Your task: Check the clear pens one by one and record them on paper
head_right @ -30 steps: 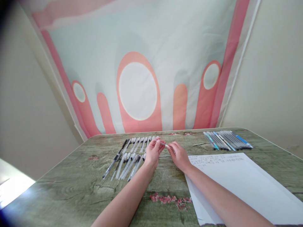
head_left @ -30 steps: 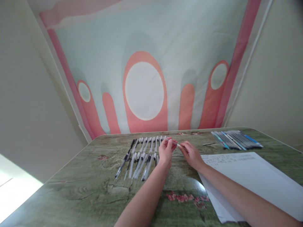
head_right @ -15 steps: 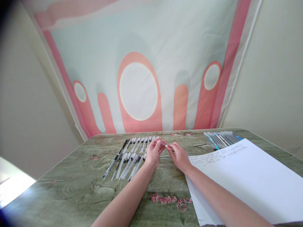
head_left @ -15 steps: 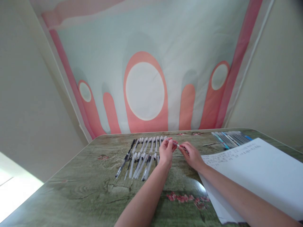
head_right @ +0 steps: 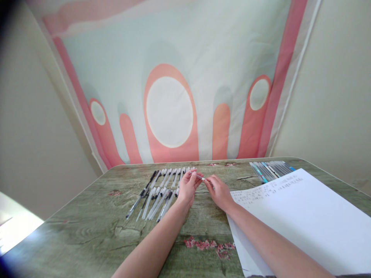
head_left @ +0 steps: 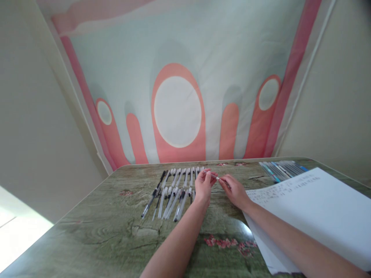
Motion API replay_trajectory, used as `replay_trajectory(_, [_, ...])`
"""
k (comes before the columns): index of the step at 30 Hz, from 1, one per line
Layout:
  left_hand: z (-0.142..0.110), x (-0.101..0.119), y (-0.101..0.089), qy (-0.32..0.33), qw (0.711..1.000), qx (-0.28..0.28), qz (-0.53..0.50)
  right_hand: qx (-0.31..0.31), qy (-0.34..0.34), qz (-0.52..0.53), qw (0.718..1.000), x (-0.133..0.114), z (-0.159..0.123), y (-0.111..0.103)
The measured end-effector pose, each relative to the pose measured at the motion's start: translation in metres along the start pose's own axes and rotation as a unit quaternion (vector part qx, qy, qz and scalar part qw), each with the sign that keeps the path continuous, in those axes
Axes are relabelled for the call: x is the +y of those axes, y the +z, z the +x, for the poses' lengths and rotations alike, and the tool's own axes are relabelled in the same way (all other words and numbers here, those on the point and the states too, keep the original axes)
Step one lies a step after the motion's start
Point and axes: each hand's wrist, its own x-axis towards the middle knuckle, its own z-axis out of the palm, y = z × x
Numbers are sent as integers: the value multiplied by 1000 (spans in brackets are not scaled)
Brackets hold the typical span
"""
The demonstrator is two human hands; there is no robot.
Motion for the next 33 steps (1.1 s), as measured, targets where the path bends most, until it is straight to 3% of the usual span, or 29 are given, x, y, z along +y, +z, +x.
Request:
replay_trajectory(8, [0,-1,1,-9,1000,10,4,33,-4,13,999,2,-1,3])
replay_trajectory(24, [2,-2,-2,-5,1000,-11,10,-14,-10,-10,1000,3,0,1])
replay_trajectory(33, [3,1,-3,-1,1000,-1,8,9,22,-4,1000,-2,-2,0])
